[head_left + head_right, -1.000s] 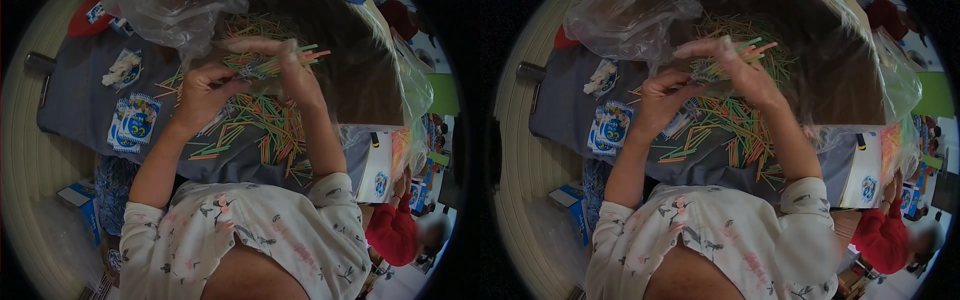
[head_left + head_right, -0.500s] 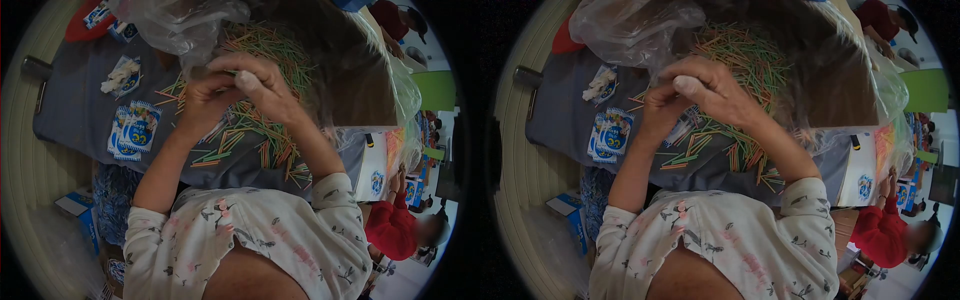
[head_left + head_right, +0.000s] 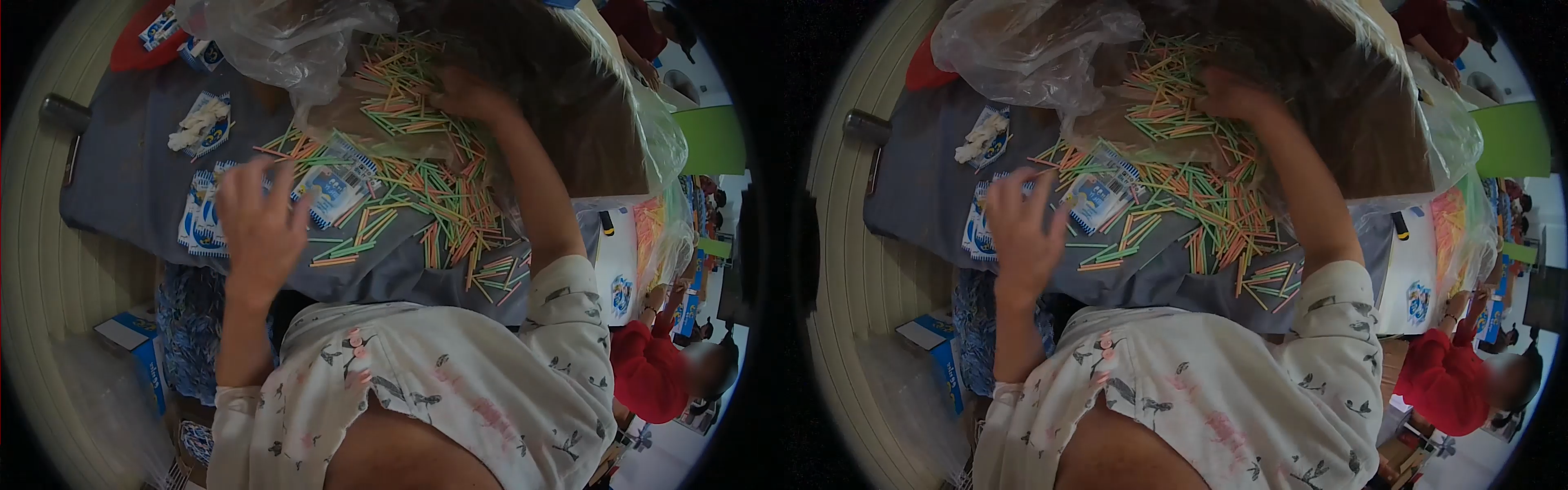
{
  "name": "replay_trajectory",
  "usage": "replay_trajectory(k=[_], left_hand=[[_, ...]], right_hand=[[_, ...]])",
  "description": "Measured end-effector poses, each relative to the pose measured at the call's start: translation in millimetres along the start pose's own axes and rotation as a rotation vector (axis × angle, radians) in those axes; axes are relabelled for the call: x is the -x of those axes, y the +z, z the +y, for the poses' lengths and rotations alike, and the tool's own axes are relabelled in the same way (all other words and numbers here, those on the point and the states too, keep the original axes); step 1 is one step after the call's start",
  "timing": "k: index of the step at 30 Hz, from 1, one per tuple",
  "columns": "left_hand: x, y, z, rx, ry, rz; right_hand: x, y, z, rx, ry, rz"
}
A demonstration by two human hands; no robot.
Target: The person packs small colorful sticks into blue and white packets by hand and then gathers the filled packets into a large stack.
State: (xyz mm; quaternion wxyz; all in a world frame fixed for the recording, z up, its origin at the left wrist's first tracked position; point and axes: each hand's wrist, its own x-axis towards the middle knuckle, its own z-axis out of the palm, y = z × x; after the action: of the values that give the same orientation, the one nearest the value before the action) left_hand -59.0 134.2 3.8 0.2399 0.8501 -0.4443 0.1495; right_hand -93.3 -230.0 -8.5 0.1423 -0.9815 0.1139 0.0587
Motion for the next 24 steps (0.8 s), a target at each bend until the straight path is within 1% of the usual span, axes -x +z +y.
replay_trajectory(k=[1,2,4,5,6,7,8,9,10,11,12,13,14,15,16,17,18,19,20,21,23,24], left_hand=[[-6,8,14,0.130,0.039,-0.125],[-7,21,20,0.131,0.037,-0.124],[-5,53,24,0.075,0.100,-0.214],[-5,58,24,0.078,0.103,-0.218],[-2,62,24,0.028,0.147,-0.156],[1,65,24,-0.027,0.181,-0.094],[3,67,24,-0.033,0.161,-0.099],[4,68,23,-0.002,0.182,-0.034],[6,69,21,0.024,0.198,0.030],[8,72,17,0.005,0.166,0.025],[10,75,14,0.082,0.195,0.085],[13,76,11,0.161,0.231,0.145],[16,74,11,0.149,0.218,0.140],[16,71,13,0.169,0.179,0.086],[14,68,16,0.197,0.151,0.033],[10,63,19,0.210,0.171,0.031],[4,53,25,0.218,0.093,-0.002],[-1,49,29,0.229,0.015,-0.034],[-4,52,28,0.252,0.038,-0.031],[-4,53,23,0.260,0.058,-0.020],[-3,54,13,0.268,0.081,-0.014],[-3,54,9,0.229,0.124,0.049]], right_hand=[[-2,-1,-18,0.198,-0.022,-0.008],[-1,-1,-27,0.395,-0.044,-0.014],[1,1,-26,0.422,-0.072,-0.019],[2,4,-23,0.447,-0.097,-0.026],[6,11,-14,0.443,-0.095,-0.036],[11,18,-1,0.317,-0.151,0.052],[12,22,10,0.189,-0.214,0.139],[16,23,8,0.182,-0.239,0.127],[27,25,1,0.189,-0.162,0.205],[31,26,-2,0.193,-0.087,0.280],[31,35,7,0.181,-0.117,0.268],[33,48,21,-0.025,-0.068,0.408],[32,56,26,-0.233,-0.004,0.546],[27,58,25,-0.239,-0.006,0.545],[23,56,28,-0.592,0.004,0.599],[22,51,32,-0.939,0.019,0.654],[25,43,35,-0.922,0.038,0.679],[28,33,33,-0.961,0.132,0.659],[31,22,31,-1.002,0.223,0.637],[36,13,29,-0.988,0.236,0.657],[42,2,19,-1.040,0.136,0.749],[45,0,14,-1.039,0.144,0.758]])
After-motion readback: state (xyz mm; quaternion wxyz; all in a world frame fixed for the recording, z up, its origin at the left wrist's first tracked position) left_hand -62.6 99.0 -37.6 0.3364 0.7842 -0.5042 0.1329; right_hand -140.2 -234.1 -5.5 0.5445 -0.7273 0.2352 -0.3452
